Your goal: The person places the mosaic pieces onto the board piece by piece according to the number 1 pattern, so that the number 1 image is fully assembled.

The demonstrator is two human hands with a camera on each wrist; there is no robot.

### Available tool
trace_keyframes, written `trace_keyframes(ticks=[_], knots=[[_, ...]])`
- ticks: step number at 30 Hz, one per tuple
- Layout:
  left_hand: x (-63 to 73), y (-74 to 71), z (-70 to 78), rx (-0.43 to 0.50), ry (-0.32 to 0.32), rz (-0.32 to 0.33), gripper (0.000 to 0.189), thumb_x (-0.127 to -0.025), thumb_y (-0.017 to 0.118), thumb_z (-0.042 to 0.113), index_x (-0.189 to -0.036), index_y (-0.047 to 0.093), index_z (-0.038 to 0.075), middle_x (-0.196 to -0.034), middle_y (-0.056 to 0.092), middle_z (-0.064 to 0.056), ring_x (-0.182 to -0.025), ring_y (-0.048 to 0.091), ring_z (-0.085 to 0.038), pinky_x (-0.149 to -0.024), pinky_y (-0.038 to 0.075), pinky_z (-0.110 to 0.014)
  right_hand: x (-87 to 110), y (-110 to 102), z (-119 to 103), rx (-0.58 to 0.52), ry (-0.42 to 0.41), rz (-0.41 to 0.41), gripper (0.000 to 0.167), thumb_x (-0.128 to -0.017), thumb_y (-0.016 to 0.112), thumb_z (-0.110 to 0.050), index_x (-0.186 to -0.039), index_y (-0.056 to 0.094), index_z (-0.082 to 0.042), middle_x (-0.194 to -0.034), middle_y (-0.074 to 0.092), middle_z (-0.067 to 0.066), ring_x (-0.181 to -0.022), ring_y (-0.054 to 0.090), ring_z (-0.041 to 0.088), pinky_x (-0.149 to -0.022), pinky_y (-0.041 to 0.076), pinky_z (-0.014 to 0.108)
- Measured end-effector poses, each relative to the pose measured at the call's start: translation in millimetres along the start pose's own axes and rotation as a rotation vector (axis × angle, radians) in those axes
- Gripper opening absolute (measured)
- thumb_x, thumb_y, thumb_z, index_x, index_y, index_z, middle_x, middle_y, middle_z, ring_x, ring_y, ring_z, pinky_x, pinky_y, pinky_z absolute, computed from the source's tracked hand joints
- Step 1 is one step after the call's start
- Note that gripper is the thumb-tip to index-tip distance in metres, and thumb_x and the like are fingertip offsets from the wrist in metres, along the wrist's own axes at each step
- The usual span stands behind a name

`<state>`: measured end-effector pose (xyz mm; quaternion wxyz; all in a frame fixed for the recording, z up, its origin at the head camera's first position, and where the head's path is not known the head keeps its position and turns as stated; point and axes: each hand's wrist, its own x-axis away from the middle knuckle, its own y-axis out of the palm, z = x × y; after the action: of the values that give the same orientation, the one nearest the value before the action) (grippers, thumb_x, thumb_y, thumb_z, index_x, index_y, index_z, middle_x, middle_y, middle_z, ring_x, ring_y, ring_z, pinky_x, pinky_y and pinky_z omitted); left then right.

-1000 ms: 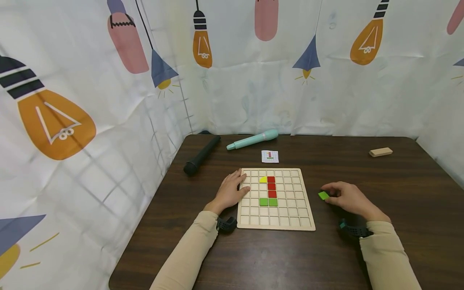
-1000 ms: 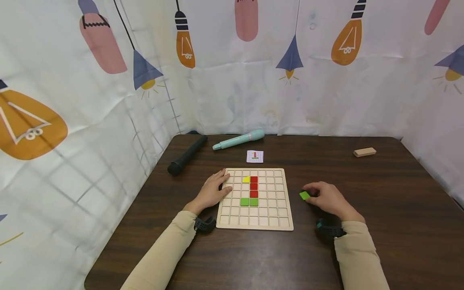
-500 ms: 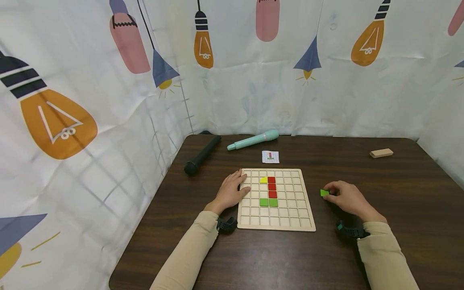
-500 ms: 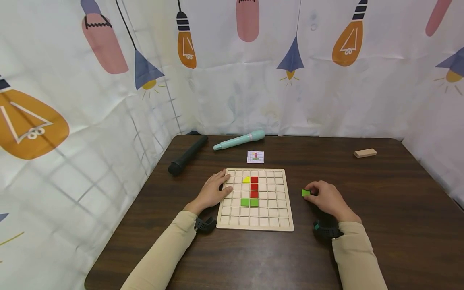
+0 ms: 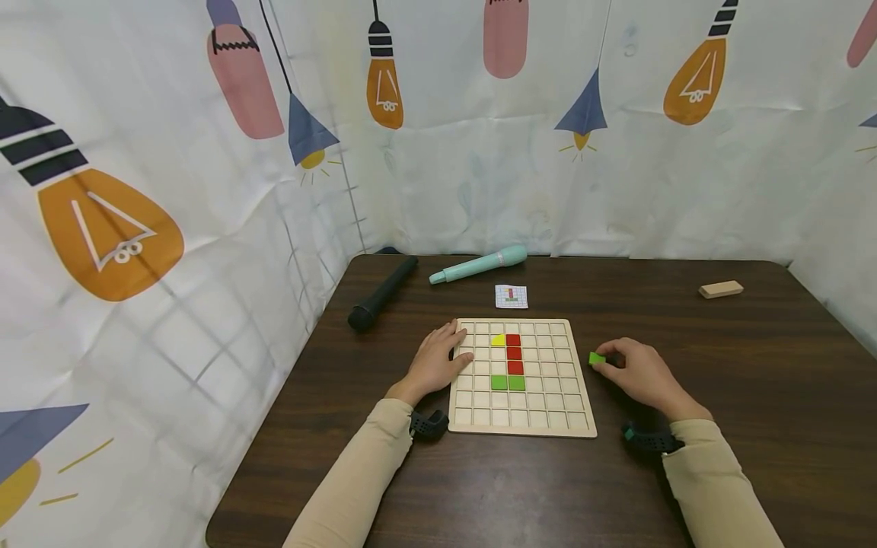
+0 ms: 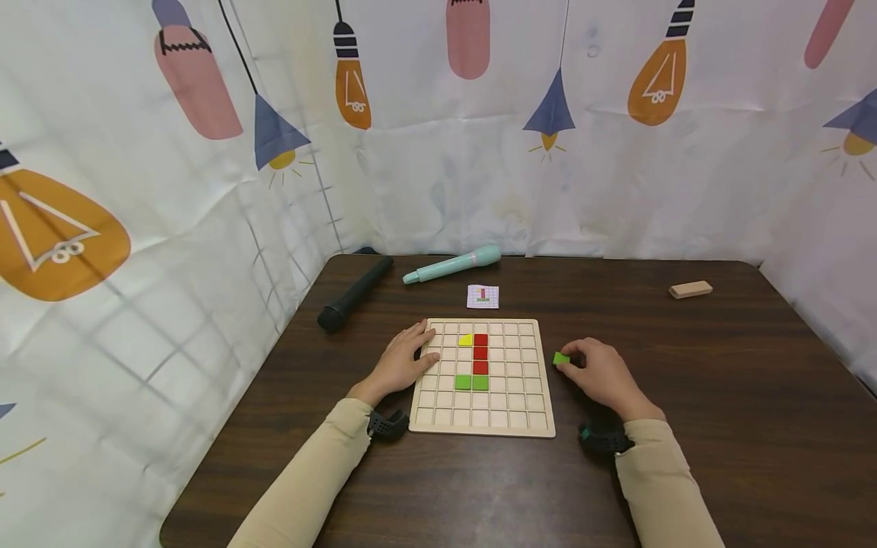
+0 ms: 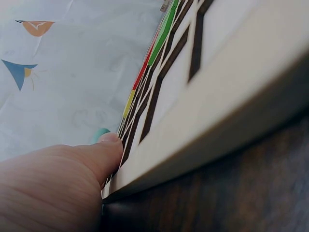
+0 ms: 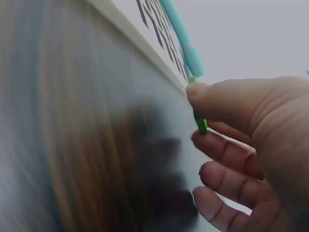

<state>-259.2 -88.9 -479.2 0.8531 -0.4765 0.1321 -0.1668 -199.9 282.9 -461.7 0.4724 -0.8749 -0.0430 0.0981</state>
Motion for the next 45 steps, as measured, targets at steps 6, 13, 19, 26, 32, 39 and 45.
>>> trace_keyframes(ticks=[6,13,19,26,32,39,45], knots=[[0.1,-1.1,0.4,-0.006,0.003,-0.004,0.06,-0.1,0.054,0.041,-0.15,0.041,0.012,-0.161,0.023,-0.008,-0.149,0.018,-0.024,-0.122,0.011,-0.043,-1.1,12,-18,-0.05,-0.067,-0.015,0.029,-0.09,0.073,-0.023,-0.113,0.068,-0.008,-0.106,0.063,0.007,-0.073,0.047,0.016,-0.06,0.042,0.031],[-1.3,-0.8,1.3,0.0,-0.004,-0.003,0.06,-0.1,0.054,0.04,-0.15,0.04,0.011,-0.161,0.024,-0.008,-0.149,0.017,-0.023,-0.122,0.011,-0.042,-1.8,21,-38,-0.068,-0.135,0.001,0.022,-0.088,0.075,-0.021,-0.106,0.07,-0.011,-0.087,0.057,-0.003,-0.069,0.044,0.012,-0.056,0.038,0.026],[-1.1,-1.1,2.8,-0.017,-0.013,-0.024,0.06,-0.101,0.052,0.04,-0.152,0.037,0.013,-0.161,0.021,-0.006,-0.149,0.015,-0.023,-0.122,0.009,-0.041,-1.8,33,-50,-0.081,-0.159,-0.022,0.02,-0.087,0.076,-0.021,-0.105,0.071,-0.013,-0.094,0.062,-0.005,-0.072,0.049,0.011,-0.061,0.044,0.026],[-0.6,-1.2,3.4,-0.014,0.005,-0.031,0.058,-0.102,0.05,0.038,-0.152,0.036,0.011,-0.161,0.02,-0.009,-0.15,0.015,-0.027,-0.121,0.01,-0.045,-2.4,44,-59,-0.096,-0.191,-0.011,0.022,-0.084,0.078,-0.023,-0.104,0.072,-0.016,-0.101,0.065,-0.005,-0.082,0.055,0.012,-0.073,0.051,0.035],[-2.2,0.9,0.9,-0.02,0.03,-0.01,0.058,-0.102,0.051,0.037,-0.151,0.038,0.01,-0.161,0.022,-0.01,-0.149,0.016,-0.027,-0.121,0.011,-0.046,-4.8,53,-62,-0.125,-0.21,-0.016,0.02,-0.084,0.079,-0.023,-0.102,0.072,-0.021,-0.099,0.064,-0.009,-0.079,0.052,0.011,-0.071,0.049,0.03],[-1.8,1.6,-0.4,-0.019,0.023,-0.016,0.058,-0.102,0.05,0.038,-0.152,0.037,0.011,-0.161,0.021,-0.009,-0.149,0.015,-0.025,-0.121,0.01,-0.044,-5.8,57,-64,-0.111,-0.213,-0.014,0.018,-0.084,0.079,-0.022,-0.101,0.072,-0.021,-0.099,0.063,-0.01,-0.077,0.051,0.009,-0.066,0.047,0.026],[-1.2,1.4,0.5,-0.017,0.015,-0.013,0.058,-0.102,0.051,0.038,-0.152,0.037,0.011,-0.161,0.022,-0.008,-0.149,0.015,-0.023,-0.122,0.009,-0.043,-6.0,57,-65,-0.103,-0.214,-0.018,0.017,-0.085,0.079,-0.023,-0.1,0.073,-0.021,-0.097,0.061,-0.009,-0.077,0.051,0.009,-0.066,0.047,0.026]])
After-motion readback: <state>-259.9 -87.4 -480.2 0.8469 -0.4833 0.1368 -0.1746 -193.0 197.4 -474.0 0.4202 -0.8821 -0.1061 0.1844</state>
